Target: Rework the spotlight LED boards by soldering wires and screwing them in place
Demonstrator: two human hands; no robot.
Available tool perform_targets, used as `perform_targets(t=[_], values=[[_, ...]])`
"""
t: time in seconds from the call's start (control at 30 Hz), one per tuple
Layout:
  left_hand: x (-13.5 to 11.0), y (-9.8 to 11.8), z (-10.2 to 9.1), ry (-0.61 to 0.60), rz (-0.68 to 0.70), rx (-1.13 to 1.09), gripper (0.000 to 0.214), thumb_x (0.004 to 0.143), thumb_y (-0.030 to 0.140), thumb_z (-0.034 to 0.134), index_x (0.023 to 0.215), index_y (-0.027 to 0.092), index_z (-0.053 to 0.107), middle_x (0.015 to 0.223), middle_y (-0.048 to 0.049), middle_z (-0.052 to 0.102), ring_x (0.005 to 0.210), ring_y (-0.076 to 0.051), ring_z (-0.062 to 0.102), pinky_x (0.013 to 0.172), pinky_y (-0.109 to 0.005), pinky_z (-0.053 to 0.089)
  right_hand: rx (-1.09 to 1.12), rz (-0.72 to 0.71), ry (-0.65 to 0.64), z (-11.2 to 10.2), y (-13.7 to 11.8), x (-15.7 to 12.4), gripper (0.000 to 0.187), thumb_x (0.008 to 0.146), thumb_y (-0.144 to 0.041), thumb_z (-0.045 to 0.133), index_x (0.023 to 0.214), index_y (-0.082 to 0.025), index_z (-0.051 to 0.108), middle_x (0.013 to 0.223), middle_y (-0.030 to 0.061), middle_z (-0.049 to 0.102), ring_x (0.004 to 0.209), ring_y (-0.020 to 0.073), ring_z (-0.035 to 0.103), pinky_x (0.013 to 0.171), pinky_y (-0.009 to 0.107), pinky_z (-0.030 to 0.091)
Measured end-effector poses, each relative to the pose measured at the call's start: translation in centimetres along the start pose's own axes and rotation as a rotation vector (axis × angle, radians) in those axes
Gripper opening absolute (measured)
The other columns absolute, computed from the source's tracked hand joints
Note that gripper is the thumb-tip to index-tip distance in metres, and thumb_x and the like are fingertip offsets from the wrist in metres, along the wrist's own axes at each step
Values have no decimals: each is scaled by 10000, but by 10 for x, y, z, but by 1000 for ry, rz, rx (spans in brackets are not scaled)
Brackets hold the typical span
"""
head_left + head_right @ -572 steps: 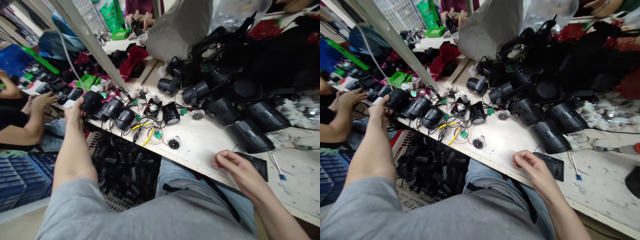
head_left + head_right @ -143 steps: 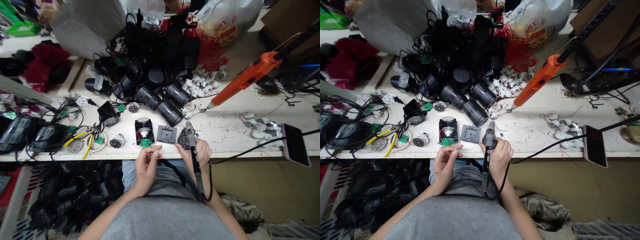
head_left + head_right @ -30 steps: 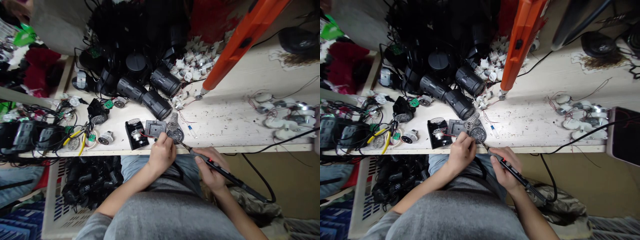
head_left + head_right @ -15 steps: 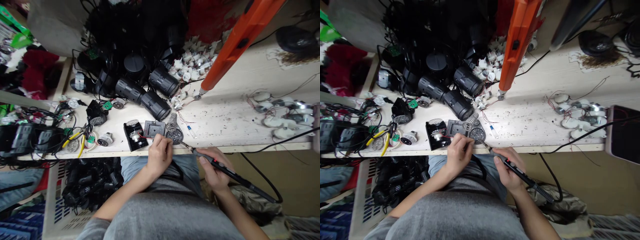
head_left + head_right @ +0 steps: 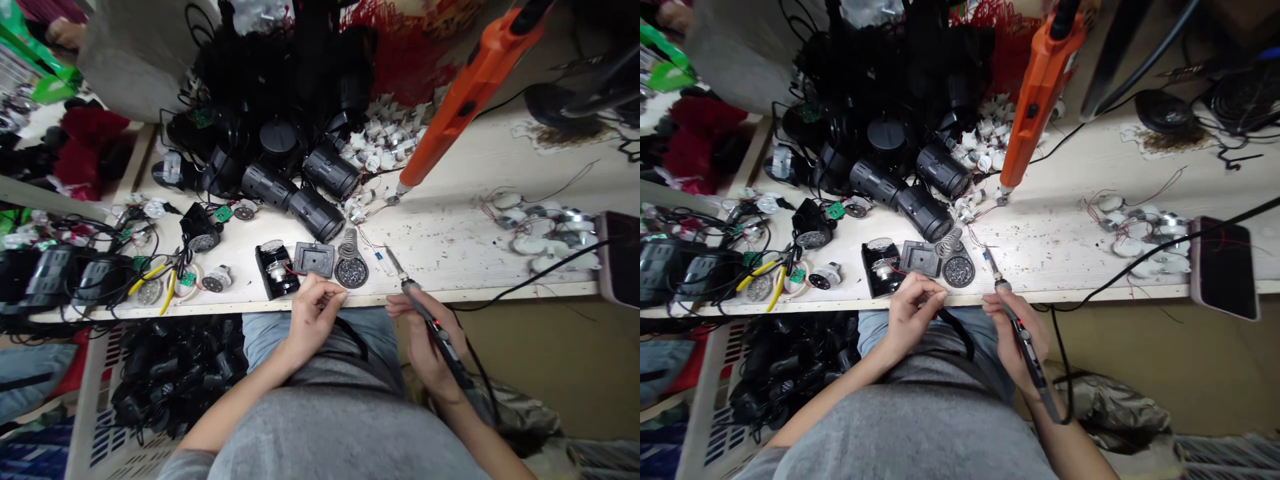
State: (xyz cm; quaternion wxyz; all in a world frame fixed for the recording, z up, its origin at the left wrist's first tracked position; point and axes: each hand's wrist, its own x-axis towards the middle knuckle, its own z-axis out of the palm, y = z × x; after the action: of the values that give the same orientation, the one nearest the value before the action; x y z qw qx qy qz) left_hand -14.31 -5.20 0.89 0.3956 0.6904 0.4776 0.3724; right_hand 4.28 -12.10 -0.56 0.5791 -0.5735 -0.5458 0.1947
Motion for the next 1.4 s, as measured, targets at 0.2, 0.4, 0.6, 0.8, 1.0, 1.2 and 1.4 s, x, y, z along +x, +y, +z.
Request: perform_targets(t=[0.2,0.4,0.6,0.8,1.0,1.2,1.4], values=[[-5,-4,-2,20,170,66,82,924,217,642,875,185,700,772,-7,588,693,-123,574,607,-235,484,-152,-170,-72,24,-14,1,276,903,-69,617,1121,-238,631,969,39,755,854,173,742,788,323,625],[-9,-4,-6,19,262,120,101,938,195,617,872,180,691,761,-10,584,697,-128,565,617,-242,476,-186,-199,-125,39,-19,-1,294,889,-71,627,1128,-238,592,941,28,707,836,166,715,764,300,606],[-10,-2,-9,6,269,121,98,933,184,622,863,175,691,754,-6,584,682,-124,565,607,-237,475,-208,-217,-138,41,-20,-2,249,890,-71,614,1078,-232,588,900,13,662,782,152,680,726,279,577],[-10,-7,-7,-6,301,141,94,943,170,605,882,180,675,789,-15,597,739,-134,591,663,-246,501,-268,-248,-95,40,-12,-2,274,873,-57,624,1077,-237,591,869,3,634,751,150,639,699,280,549],[2,-9,6,34,367,323,140,964,149,529,919,174,660,846,-31,579,770,-132,609,682,-228,521,-291,-251,136,17,0,-3,316,889,-75,623,1154,-246,631,897,14,676,793,169,656,763,315,551],[21,-1,19,-145,112,554,171,919,129,519,899,162,686,901,-61,616,783,-169,637,678,-268,536,-249,-168,-42,-17,-8,-12,368,972,-222,536,1327,-236,634,895,58,636,781,188,628,665,324,552],[26,7,20,-200,13,645,182,923,151,530,908,177,709,920,-55,653,793,-168,653,673,-258,517,-124,-120,-84,-22,-9,-16,418,916,-99,577,1295,-249,670,968,61,707,818,178,659,695,306,560]])
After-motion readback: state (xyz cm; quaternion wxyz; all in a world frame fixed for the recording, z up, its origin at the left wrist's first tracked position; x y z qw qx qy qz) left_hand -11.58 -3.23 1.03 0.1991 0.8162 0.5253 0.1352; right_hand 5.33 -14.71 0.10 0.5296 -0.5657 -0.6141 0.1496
